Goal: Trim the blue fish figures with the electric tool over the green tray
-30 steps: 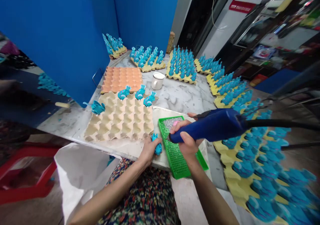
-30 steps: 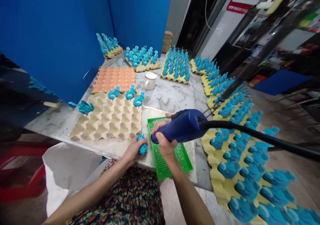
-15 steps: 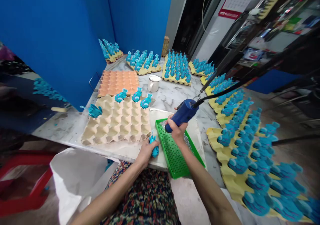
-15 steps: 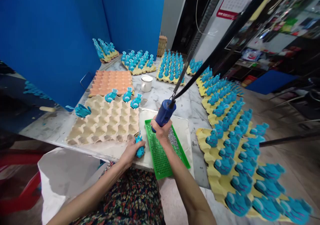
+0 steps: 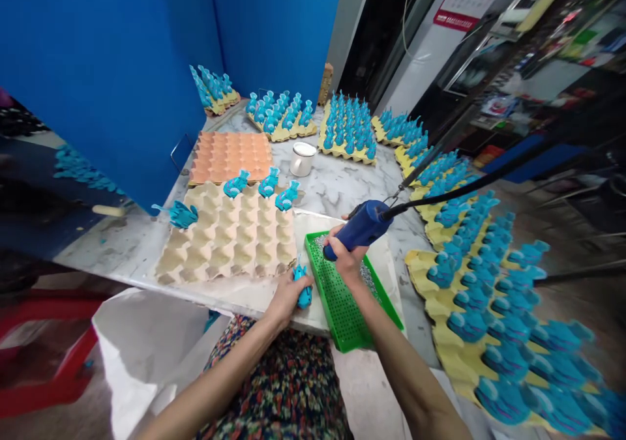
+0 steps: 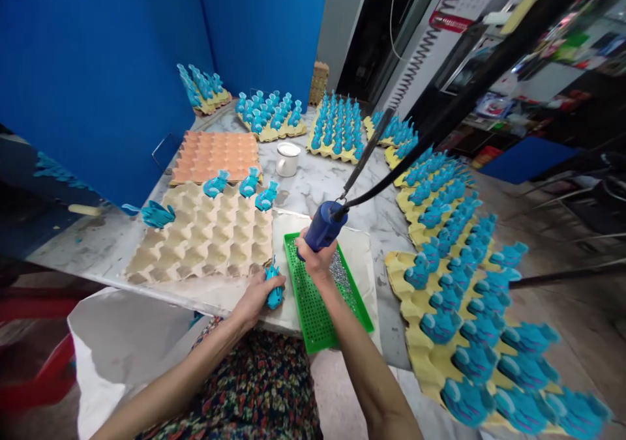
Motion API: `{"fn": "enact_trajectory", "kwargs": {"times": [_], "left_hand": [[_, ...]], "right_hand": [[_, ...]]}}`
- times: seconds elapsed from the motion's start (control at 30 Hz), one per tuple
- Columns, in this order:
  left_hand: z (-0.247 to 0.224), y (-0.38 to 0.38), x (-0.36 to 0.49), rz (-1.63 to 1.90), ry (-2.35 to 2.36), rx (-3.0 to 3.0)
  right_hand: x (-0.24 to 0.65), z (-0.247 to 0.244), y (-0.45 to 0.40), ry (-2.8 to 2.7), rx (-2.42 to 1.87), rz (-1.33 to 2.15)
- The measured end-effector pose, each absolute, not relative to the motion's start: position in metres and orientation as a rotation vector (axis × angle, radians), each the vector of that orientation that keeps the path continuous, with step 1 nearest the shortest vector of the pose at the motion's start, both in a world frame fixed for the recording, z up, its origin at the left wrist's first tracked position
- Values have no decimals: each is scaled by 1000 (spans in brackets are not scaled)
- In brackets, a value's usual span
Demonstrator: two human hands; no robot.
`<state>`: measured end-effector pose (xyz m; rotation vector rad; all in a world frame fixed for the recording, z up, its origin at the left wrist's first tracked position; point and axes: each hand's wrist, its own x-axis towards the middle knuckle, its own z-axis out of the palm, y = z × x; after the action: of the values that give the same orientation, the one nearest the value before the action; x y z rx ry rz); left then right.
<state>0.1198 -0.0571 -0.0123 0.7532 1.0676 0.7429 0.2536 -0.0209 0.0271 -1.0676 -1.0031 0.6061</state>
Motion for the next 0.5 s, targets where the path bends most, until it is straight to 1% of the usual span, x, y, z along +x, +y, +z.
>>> {"fn": "enact_trajectory", "kwargs": {"times": [0.13,0.33,0.5], "left_hand": [[-9,-57,121,740,1076,771],[-3,-58,127,753,1133,762],[-7,-59,135,863,1126,741]], "right_hand": [[253,32,-23,-992,-1058,586],[248,60,-41,-978,-968,479],[238,75,-79,-1110,-852,653]]}}
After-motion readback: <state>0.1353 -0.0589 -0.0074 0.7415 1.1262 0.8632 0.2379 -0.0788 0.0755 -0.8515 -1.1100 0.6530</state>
